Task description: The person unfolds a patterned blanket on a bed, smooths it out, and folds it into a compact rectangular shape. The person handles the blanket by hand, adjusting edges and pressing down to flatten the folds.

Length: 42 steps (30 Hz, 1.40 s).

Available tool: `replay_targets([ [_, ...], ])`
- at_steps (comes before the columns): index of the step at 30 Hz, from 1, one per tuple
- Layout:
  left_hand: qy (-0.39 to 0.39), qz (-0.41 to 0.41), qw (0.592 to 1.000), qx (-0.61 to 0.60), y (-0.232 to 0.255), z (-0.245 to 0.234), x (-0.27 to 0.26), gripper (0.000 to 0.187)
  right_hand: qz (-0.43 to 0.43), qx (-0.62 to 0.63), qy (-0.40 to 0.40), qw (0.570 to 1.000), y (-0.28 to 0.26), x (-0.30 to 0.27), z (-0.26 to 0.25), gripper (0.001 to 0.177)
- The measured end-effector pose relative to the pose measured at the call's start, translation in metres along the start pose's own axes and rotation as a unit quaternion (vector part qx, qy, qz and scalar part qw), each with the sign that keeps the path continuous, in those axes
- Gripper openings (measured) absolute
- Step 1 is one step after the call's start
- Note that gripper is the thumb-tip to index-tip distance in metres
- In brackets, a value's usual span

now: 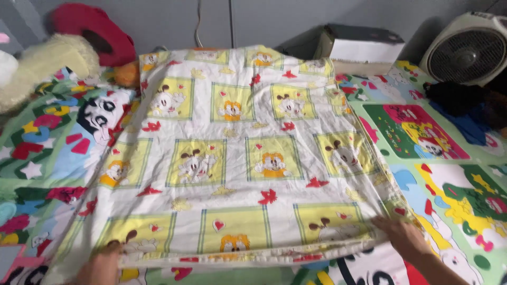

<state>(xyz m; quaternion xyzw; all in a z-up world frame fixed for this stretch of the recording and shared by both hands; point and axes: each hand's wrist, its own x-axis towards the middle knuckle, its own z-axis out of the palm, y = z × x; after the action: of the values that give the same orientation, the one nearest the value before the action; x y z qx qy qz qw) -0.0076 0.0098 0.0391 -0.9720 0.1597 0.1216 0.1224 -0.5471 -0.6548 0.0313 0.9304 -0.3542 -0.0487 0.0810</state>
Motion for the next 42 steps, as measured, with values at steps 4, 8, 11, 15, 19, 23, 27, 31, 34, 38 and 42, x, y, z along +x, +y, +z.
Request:
replay_targets([
  [4,-0.008,-0.016,1.0,0.012,-0.01,-0.035,-0.041,0.054,0.016,-0.049,-0.049,0.997,0.001,-0.008,-0.001,0.055],
  [8,0.004,-0.033,0.999,0.033,-0.01,-0.013,-0.048,0.027,0.004,0.018,-0.033,0.999,-0.029,-0.036,-0.051,0.045],
  [11,0.043,-0.003,0.998,0.038,-0.01,-0.018,-0.063,0.021,0.005,0.045,-0.039,0.998,-0.037,-0.041,-0.067,0.054],
  [15,0.058,0.015,0.998,0.025,-0.027,0.002,-0.076,0.021,-0.002,0.082,-0.036,0.996,-0.04,-0.067,-0.069,0.054],
  [19,0.085,0.069,0.994,0.02,-0.064,0.048,-0.081,0.063,0.0,0.052,-0.057,0.997,-0.035,-0.107,-0.045,0.055],
  [23,0.069,0.077,0.995,0.002,-0.081,0.037,-0.124,0.059,-0.033,0.055,-0.067,0.996,-0.015,-0.147,-0.025,0.071],
  [27,-0.194,0.015,0.981,0.027,-0.12,0.057,-0.132,0.078,-0.027,0.019,-0.192,0.981,0.012,-0.187,-0.019,0.081],
  [31,-0.336,0.042,0.936,0.1,-0.149,0.046,-0.104,0.054,-0.142,-0.007,-0.317,0.938,0.058,-0.177,0.022,0.024],
  [34,-0.235,0.032,0.971,0.003,-0.137,-0.014,-0.077,0.044,-0.043,0.015,-0.401,0.915,0.015,-0.105,-0.079,0.027],
  [38,-0.171,0.007,0.985,-0.023,-0.068,-0.127,-0.045,0.019,0.187,0.247,-0.339,0.888,-0.008,-0.01,-0.169,0.023],
  [42,0.228,0.061,0.972,-0.02,-0.028,-0.135,0.0,0.066,0.004,-0.11,-0.002,0.994,0.01,0.046,-0.145,0.056],
])
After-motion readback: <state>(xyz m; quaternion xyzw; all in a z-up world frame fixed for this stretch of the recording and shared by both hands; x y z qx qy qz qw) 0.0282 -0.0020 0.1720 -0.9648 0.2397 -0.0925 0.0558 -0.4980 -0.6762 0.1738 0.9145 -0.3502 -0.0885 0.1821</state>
